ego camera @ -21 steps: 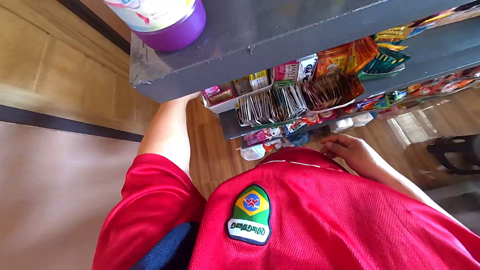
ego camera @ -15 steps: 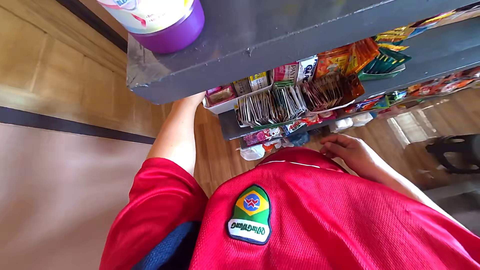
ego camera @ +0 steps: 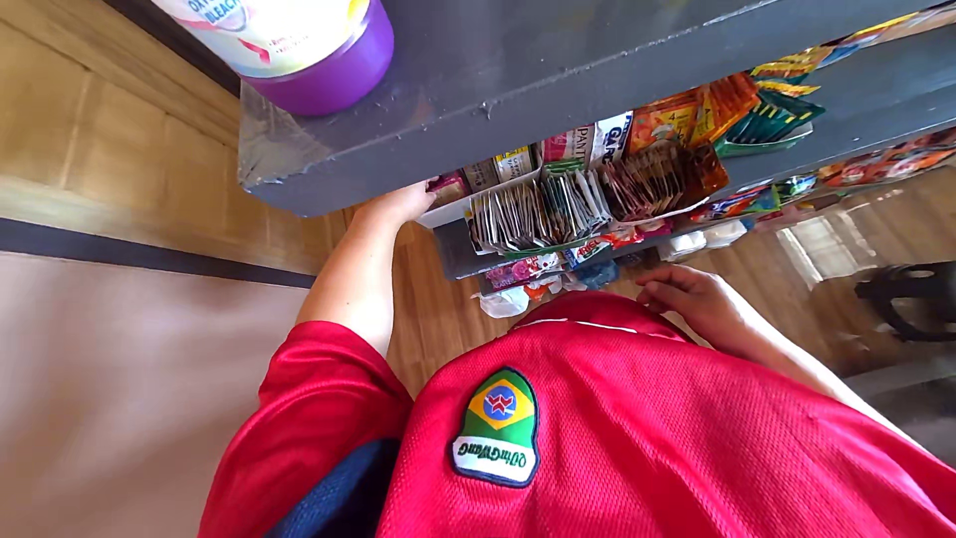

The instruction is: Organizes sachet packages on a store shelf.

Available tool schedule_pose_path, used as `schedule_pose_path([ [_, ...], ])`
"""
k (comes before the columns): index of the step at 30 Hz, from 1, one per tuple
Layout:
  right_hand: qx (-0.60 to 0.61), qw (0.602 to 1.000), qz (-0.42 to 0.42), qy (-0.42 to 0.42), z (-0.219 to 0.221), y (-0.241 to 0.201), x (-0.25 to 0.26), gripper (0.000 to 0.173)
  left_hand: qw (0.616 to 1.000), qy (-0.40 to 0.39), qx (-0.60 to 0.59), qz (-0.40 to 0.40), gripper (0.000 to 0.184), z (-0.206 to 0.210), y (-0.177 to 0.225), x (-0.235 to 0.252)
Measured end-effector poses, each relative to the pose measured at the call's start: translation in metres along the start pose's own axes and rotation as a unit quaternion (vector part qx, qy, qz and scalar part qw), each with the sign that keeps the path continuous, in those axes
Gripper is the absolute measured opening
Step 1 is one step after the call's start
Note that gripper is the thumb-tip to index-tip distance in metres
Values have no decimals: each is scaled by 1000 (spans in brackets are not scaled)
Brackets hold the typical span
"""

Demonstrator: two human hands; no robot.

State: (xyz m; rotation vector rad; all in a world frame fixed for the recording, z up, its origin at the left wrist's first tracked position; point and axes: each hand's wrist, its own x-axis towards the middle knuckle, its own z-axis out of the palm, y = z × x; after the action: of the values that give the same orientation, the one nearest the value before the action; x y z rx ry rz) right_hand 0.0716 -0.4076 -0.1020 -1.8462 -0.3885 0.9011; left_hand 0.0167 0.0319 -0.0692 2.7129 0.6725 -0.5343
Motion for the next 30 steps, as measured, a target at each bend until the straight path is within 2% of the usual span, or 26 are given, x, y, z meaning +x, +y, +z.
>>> schedule_pose_path([
  [2,3,1000,1,1,0,0,0,19,1000,4,20,-6,35,-2,-1,-5],
  [5,-2,1000,2,0,-2,1,-1,21,999,33,-17,-37,37,-13,10,-21],
  [8,4,1000,-5,2,-3,1,0,20,971,115,-205,-49,41,-28,34,-52],
  [11,8,1000,-12,-7,0,-6,3,20,899,160,-408,-15,32,-18,9,-54],
  [13,8,1000,-25,-14,3,-14,5,17,855,128,-503,4,19,-16,10,-59],
  [18,52,996,-55,-45,20,-29,19,19,776,-22,-624,89,25,0,53,-85],
  [22,195,975,-68,-87,37,-35,31,60,749,-129,-643,96,25,34,95,-97],
  [23,225,968,-64,-95,39,-36,32,63,754,-145,-633,100,23,43,104,-99],
  [24,241,964,-59,-100,40,-36,31,60,762,-153,-621,103,21,52,111,-101],
  [27,247,966,-28,-76,41,-36,28,31,758,-170,-624,81,15,70,126,-100],
  [30,297,954,5,-35,39,-24,31,21,704,-208,-676,56,31,86,133,-98],
])
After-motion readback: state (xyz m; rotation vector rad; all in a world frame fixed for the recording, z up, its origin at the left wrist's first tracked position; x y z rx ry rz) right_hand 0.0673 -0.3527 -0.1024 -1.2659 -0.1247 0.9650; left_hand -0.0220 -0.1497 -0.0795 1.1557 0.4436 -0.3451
